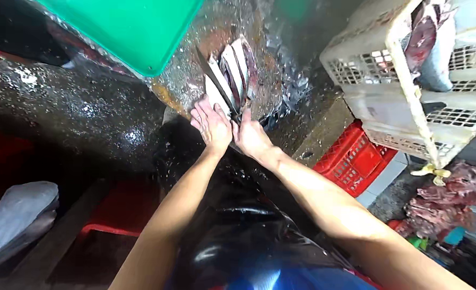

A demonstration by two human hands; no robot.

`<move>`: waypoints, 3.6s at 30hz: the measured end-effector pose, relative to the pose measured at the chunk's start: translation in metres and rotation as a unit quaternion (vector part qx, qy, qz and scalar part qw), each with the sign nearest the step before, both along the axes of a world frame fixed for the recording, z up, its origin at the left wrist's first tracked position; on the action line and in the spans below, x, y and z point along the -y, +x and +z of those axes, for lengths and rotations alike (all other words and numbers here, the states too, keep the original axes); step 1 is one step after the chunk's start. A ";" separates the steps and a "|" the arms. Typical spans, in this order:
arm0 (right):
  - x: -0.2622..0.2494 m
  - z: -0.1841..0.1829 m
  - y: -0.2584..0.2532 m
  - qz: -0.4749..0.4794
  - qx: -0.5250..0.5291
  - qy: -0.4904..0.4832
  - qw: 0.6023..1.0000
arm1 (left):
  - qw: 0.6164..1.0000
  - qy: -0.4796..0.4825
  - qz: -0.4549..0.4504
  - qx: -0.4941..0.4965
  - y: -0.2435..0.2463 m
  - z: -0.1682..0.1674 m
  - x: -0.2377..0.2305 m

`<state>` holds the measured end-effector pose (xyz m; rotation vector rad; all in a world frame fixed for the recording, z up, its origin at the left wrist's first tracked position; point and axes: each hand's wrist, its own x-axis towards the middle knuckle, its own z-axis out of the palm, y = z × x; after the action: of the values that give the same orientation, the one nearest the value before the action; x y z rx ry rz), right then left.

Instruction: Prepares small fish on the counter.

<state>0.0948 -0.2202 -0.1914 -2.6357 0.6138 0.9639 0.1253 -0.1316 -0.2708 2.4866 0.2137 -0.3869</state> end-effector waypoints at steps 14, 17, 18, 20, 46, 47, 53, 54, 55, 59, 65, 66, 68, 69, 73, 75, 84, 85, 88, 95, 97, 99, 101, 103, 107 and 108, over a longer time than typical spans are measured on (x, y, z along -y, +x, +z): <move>0.046 -0.007 -0.044 0.028 -0.006 0.055 0.998 | 0.998 -0.016 0.037 0.041 -0.019 0.002 0.011; 0.063 0.009 -0.066 0.036 -0.049 0.059 0.996 | 0.982 -0.078 0.131 0.110 -0.017 -0.014 0.015; 0.064 0.019 -0.076 0.039 -0.058 0.054 0.996 | 0.976 -0.102 0.151 0.120 -0.024 -0.015 0.014; 0.064 0.035 -0.092 0.040 0.009 0.049 0.998 | 0.967 -0.147 0.158 0.135 -0.033 -0.004 0.007; 0.033 0.035 -0.110 -0.168 0.258 -0.020 0.951 | 0.980 -0.049 -0.086 0.173 0.261 0.184 -0.230; 0.030 0.037 -0.101 -0.166 0.253 -0.028 0.953 | 0.983 -0.048 -0.103 0.146 0.279 0.194 -0.240; 0.008 0.057 -0.050 -0.194 0.244 -0.035 0.950 | 0.972 -0.179 -0.131 -0.081 0.333 0.191 -0.258; 0.005 0.060 -0.042 -0.205 0.243 -0.034 0.948 | 0.967 -0.198 -0.122 -0.102 0.337 0.184 -0.257; 0.003 0.063 -0.034 -0.215 0.238 -0.035 0.947 | 0.964 -0.209 -0.113 -0.119 0.341 0.177 -0.258; 0.001 0.068 -0.013 -0.242 0.218 -0.041 0.945 | 0.958 -0.175 -0.103 -0.203 0.349 0.154 -0.258; 0.006 0.062 -0.013 -0.252 0.204 -0.050 0.945 | 0.944 0.045 -0.114 -0.307 0.355 0.121 -0.239; 0.008 0.061 -0.015 -0.249 0.200 -0.047 0.947 | 0.956 0.093 -0.105 -0.258 0.351 0.116 -0.234; 0.012 0.060 -0.019 -0.244 0.195 -0.039 0.949 | 0.975 0.146 -0.085 -0.147 0.340 0.109 -0.225; 0.014 0.059 -0.022 -0.244 0.194 -0.035 0.950 | 0.980 0.148 -0.070 -0.114 0.334 0.107 -0.222; 0.025 0.054 -0.035 -0.228 0.205 -0.033 0.951 | 0.993 0.114 -0.034 -0.005 0.306 0.096 -0.216; 0.030 0.050 -0.040 -0.225 0.204 -0.029 0.952 | 0.994 0.098 -0.050 0.012 0.293 0.088 -0.214; 0.040 0.051 -0.048 -0.206 0.203 -0.011 0.957 | 0.980 0.062 -0.069 0.179 0.239 0.096 -0.180; 0.041 0.052 -0.047 -0.208 0.205 -0.008 0.956 | 0.969 0.041 -0.148 0.192 0.217 0.102 -0.160; 0.043 0.057 -0.046 -0.217 0.198 0.003 0.956 | 0.860 -0.023 -0.469 0.198 0.145 0.079 -0.093; 0.043 0.064 -0.052 -0.162 0.145 0.038 0.975 | 0.788 -0.036 -0.586 0.187 0.107 0.014 -0.059; 0.037 0.067 -0.045 -0.140 0.094 0.047 0.984 | 0.790 -0.058 -0.567 0.226 0.103 0.004 -0.076; 0.031 0.066 -0.037 -0.115 0.060 0.056 0.990 | 0.791 -0.064 -0.553 0.252 0.098 -0.004 -0.085; 0.025 0.059 -0.031 -0.090 0.043 0.058 0.993 | 0.793 -0.064 -0.545 0.265 0.095 -0.008 -0.085; 0.021 0.047 -0.023 -0.073 0.015 0.049 0.996 | 0.793 -0.058 -0.541 0.273 0.095 -0.009 -0.083; 0.013 -0.011 -0.033 -0.090 0.027 0.033 0.995 | 0.793 -0.038 -0.542 0.277 0.092 -0.009 -0.085; 0.013 -0.021 -0.037 -0.104 0.038 0.040 0.993 | 0.792 -0.038 -0.540 0.281 0.091 -0.012 -0.086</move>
<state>0.0577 -0.2337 -0.2125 -2.4672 0.7947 0.8071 0.2167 -0.0457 -0.2831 2.2590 -1.4765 -0.0517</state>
